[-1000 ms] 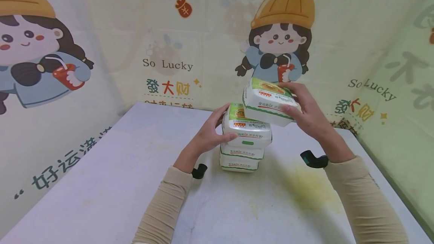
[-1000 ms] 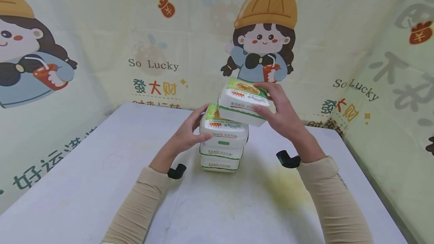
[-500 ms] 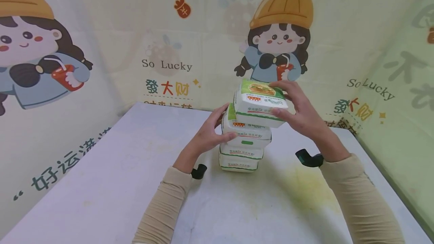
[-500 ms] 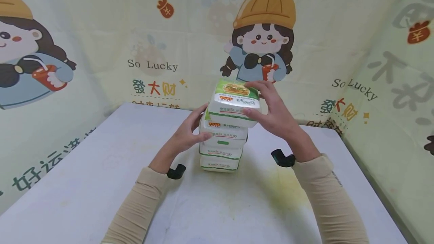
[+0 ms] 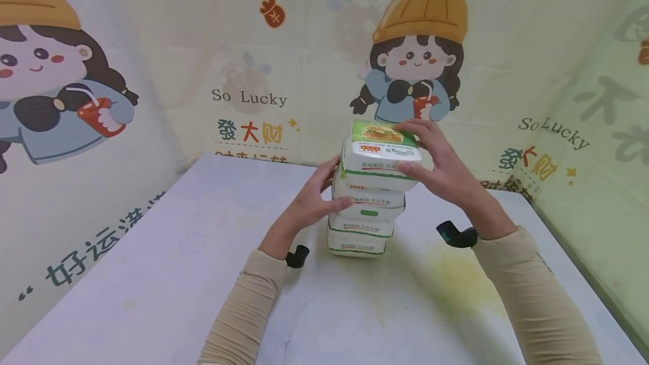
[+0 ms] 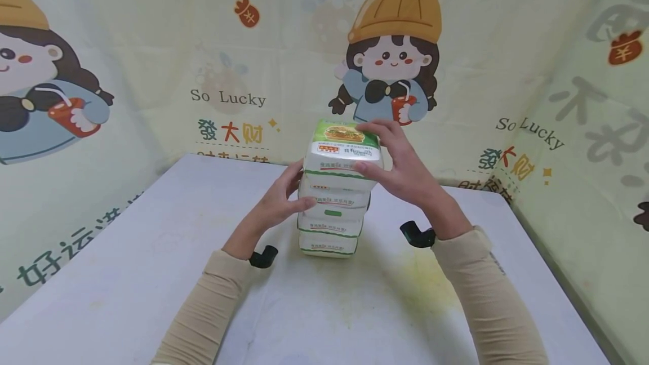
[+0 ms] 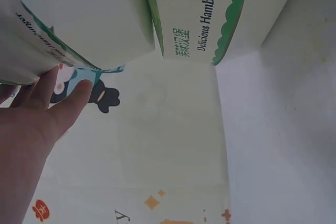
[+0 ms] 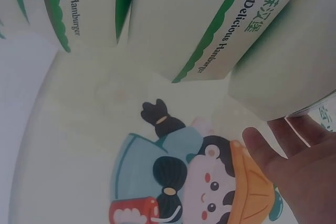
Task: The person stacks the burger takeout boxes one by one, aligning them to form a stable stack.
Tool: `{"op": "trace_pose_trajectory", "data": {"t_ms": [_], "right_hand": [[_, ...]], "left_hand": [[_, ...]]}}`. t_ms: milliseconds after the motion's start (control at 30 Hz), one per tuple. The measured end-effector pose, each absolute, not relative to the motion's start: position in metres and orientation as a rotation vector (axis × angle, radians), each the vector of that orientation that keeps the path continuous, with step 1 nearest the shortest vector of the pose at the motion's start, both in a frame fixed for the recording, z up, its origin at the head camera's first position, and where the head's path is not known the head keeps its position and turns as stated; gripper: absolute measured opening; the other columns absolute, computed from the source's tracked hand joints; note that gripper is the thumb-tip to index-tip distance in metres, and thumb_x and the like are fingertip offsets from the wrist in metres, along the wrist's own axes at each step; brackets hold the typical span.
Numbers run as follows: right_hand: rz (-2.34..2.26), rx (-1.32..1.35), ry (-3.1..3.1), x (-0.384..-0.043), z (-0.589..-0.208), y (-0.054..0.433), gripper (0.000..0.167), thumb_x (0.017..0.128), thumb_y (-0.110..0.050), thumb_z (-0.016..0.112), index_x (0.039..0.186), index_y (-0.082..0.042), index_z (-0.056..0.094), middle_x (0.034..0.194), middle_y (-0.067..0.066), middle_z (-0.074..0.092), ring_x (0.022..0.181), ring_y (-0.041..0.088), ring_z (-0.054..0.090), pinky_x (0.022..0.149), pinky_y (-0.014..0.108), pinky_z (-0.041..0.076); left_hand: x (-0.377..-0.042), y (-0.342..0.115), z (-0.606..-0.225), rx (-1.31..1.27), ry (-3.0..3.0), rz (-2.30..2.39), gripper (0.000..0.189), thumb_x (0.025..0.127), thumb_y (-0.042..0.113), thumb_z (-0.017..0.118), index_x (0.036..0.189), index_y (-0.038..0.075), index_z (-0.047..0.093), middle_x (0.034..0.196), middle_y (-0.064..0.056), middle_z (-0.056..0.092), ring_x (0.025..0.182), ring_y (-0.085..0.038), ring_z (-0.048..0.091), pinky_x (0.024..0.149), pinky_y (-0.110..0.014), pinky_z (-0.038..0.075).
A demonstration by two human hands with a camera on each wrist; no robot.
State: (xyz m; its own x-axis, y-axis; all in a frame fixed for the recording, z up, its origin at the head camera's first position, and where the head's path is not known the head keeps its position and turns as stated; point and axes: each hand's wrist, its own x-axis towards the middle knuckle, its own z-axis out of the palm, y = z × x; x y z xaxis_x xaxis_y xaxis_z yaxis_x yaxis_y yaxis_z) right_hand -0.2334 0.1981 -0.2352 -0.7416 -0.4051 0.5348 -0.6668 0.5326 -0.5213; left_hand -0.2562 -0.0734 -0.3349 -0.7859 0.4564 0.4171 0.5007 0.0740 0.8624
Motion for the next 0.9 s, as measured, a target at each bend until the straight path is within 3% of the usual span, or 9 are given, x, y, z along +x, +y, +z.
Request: {"op": "trace_pose_trajectory", "data": {"t_ms": [133,433,700,900], "right_hand": [[1.029,0.891,-2.418,-0.235,-0.235,0.197,0.061,0.089,-0.031,0.070,0.145,-0.029,0.046,0.152,-0.001,0.032,0.137,0.027,0.033,0.098,0.055,0.049],[1.029,0.899,-2.412,-0.236,-0.236,0.193,0.065,0.088,-0.031,0.069,0.147,-0.028,0.042,0.155,-0.001,0.028,0.136,0.027,0.034,0.097,0.054,0.051],[0.990,0.908,-2.431,-0.236,-0.236,0.188,0.068,0.088,-0.036,0.069,0.148,-0.030,0.039,0.155,-0.002,0.027,0.136,0.025,0.032,0.096,0.050,0.051],[0.979,0.907,-2.434,-0.233,-0.236,0.189,0.073,0.086,-0.035,0.071,0.150,-0.026,0.038,0.157,0.001,0.025,0.140,0.026,0.027,0.100,0.053,0.049]], "left_hand": [[-0.257,-0.073,-0.336,-1.028,-2.265,-1.884,0.092,0.082,0.051,0.075,0.156,0.038,0.022,0.155,0.006,0.030,0.140,-0.014,0.038,0.119,-0.046,0.030],[-0.256,-0.072,-0.335,-1.049,-2.217,-1.973,0.095,0.083,0.050,0.073,0.158,0.034,0.016,0.157,0.002,0.030,0.146,-0.023,0.033,0.120,-0.052,0.025],[-0.253,-0.072,-0.333,-1.055,-2.233,-1.949,0.098,0.080,0.056,0.075,0.156,0.037,0.016,0.151,0.002,0.040,0.141,-0.021,0.039,0.118,-0.053,0.031],[-0.253,-0.072,-0.332,-1.080,-2.214,-1.942,0.101,0.076,0.064,0.074,0.156,0.038,0.016,0.152,0.005,0.037,0.140,-0.016,0.036,0.120,-0.049,0.027]]}}
